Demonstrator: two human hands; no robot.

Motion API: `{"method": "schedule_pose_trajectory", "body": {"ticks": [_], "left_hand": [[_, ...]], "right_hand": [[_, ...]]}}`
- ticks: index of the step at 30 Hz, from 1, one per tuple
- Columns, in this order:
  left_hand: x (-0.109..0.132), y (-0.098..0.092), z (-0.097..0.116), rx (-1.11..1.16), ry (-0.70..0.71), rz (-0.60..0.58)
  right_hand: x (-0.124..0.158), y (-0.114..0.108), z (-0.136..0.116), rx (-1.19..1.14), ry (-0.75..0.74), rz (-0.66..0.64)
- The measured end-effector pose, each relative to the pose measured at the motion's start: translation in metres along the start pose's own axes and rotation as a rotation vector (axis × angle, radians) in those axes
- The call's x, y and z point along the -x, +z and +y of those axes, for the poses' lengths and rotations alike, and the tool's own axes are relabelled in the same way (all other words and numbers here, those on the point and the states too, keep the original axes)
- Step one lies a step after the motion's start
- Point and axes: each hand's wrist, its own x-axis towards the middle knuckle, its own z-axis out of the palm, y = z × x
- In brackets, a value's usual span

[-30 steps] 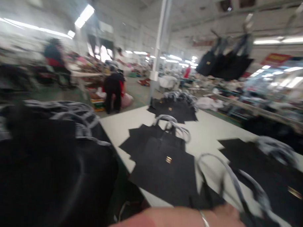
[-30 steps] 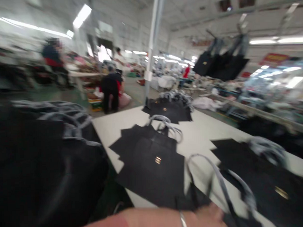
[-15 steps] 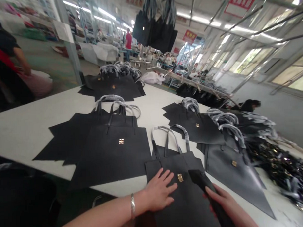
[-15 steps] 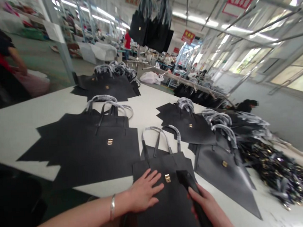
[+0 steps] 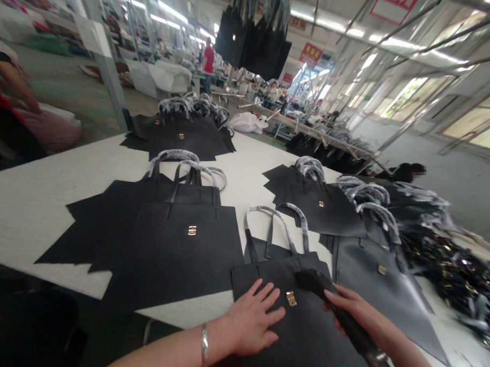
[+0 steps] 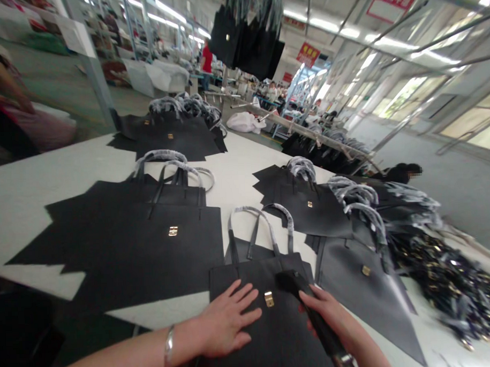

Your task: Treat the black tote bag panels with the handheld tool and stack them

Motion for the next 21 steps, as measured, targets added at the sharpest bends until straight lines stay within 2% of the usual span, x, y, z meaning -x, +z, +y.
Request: {"method": "schedule_pose_trajectory", "body": {"ticks": [3,7,10,16,21], "left_hand": [[0.000,-0.002,0.000,0.013,0.003,-0.010],[-0.001,-0.004,-0.001,0.008,0.010,-0.014],[0.001,-0.004,-0.001,-0.021,0.023,0.004],[0.023,-0.007,0.013,-0.065,-0.057,0.044],[0.043,-0.003,0.017,-0.043,-0.078,0.099]], "right_hand": [[-0.002,0.005,-0.003,0.003,-0.014,0.058],[-0.005,0.017,-0.016,-0.012,-0.144,0.204],[0.006,0.024,-0.022,0.015,-0.198,0.223],[0.037,0.046,-0.006,0.144,-0.089,-0.021],[0.030,0.075,0.005,0.215,-0.055,-0.197]]}}
